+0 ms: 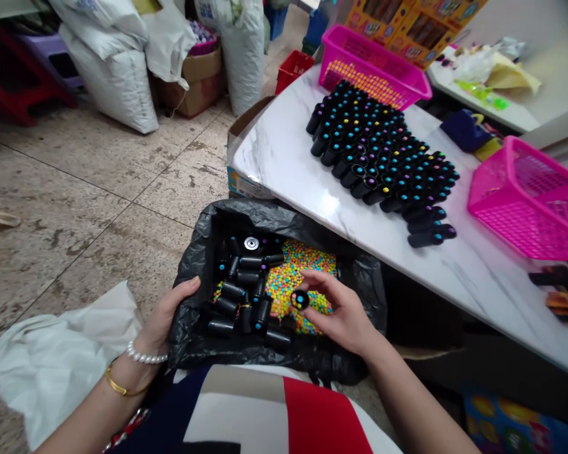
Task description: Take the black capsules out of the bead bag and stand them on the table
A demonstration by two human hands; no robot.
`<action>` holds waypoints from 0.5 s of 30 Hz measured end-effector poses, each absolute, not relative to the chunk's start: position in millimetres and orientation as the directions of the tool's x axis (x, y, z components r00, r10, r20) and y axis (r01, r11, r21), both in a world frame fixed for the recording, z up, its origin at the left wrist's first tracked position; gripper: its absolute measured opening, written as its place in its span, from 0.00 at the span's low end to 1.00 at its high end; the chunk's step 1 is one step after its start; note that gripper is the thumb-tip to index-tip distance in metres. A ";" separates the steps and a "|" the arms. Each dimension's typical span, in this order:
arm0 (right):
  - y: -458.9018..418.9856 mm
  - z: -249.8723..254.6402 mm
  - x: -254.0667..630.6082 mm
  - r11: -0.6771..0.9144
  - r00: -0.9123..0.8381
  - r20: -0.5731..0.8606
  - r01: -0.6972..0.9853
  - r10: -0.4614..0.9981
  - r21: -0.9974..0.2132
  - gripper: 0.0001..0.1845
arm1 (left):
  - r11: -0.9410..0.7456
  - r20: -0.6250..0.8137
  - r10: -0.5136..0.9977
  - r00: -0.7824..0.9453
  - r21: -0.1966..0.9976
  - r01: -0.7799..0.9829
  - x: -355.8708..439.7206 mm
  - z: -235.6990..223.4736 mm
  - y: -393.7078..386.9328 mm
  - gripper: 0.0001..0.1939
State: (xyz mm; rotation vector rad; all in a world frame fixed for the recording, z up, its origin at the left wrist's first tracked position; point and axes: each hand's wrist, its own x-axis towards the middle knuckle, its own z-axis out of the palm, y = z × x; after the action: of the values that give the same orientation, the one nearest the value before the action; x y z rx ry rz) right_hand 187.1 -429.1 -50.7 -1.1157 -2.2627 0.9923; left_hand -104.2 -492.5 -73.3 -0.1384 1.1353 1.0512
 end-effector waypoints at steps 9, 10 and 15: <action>-422.0 -25.4 209.2 0.402 -0.283 0.290 0.549 0.914 -0.733 0.18 | 0.582 -0.842 0.539 -0.031 0.399 -0.708 -98.7 -61.2 -490.0 0.20; -418.4 -22.4 215.6 0.379 -0.193 0.332 0.594 0.923 -0.709 0.18 | 0.591 -0.850 0.526 -0.042 0.400 -0.701 -98.1 -60.0 -490.0 0.22; -388.3 -18.9 250.9 0.139 0.228 0.501 0.794 0.835 -0.592 0.18 | 0.632 -0.871 0.491 -0.026 0.377 -0.677 -96.6 -53.7 -486.9 0.32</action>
State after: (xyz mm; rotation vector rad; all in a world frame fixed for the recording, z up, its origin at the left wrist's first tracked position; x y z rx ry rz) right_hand 250.9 -388.3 -18.9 -1.6364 -1.5500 0.0600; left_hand -96.6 -486.9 -53.7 -0.1796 1.2938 0.9412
